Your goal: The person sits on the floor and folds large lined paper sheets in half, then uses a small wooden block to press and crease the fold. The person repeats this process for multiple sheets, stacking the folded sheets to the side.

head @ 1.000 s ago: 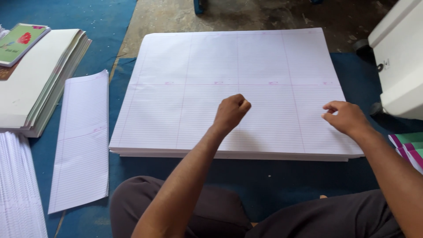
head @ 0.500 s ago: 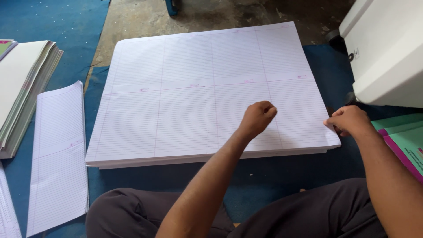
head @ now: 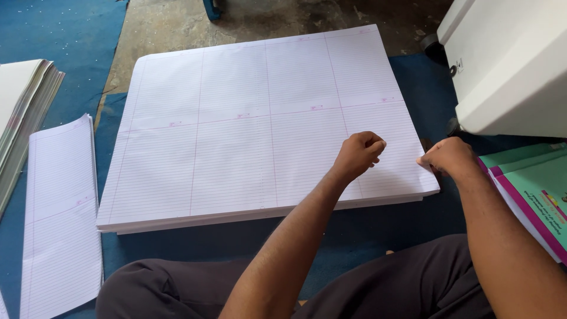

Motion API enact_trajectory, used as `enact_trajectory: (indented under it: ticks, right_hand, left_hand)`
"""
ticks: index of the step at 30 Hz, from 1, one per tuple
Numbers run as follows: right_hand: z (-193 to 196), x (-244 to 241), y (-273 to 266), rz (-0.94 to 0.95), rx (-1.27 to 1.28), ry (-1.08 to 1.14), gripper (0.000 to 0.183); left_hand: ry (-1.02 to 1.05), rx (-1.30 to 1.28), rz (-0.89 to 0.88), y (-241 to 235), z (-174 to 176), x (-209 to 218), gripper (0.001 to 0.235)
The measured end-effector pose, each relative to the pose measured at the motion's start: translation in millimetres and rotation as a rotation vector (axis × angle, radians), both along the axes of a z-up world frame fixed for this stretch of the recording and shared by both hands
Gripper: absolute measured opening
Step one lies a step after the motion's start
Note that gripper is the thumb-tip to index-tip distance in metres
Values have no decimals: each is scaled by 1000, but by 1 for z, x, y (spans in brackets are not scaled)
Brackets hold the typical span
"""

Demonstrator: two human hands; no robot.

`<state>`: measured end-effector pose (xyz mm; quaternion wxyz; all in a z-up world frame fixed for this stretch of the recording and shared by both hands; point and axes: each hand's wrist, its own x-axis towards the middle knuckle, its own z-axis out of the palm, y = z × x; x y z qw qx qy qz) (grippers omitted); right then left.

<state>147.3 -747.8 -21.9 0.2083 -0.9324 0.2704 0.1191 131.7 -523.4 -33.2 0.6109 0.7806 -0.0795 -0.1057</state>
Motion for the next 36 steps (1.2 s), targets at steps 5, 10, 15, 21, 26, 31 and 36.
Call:
enact_trajectory:
  ticks: [5, 10, 15, 21, 26, 31, 36]
  right_hand:
    - [-5, 4, -6, 12, 11, -1, 19]
    - [-9, 8, -6, 2, -33, 27, 21]
    - [-5, 3, -6, 44, -9, -29, 22]
    - [0, -1, -15, -24, 373, -102, 27]
    - [9, -2, -20, -103, 449, 95, 31]
    - [27, -19, -25, -48, 434, 296, 28]
    - [34, -30, -29, 24, 418, 424, 23]
  left_hand:
    - [32, 9, -6, -6, -2, 4, 32]
    - [70, 6, 1, -11, -8, 7, 32]
    - [103, -104, 28, -2, -19, 6, 29]
    - [195, -112, 21, -2, -16, 13, 29]
    - [301, -90, 45, -6, -11, 21, 29]
    - [337, -135, 79, -11, -10, 27, 31]
    - [309, -131, 110, -18, -12, 31, 37]
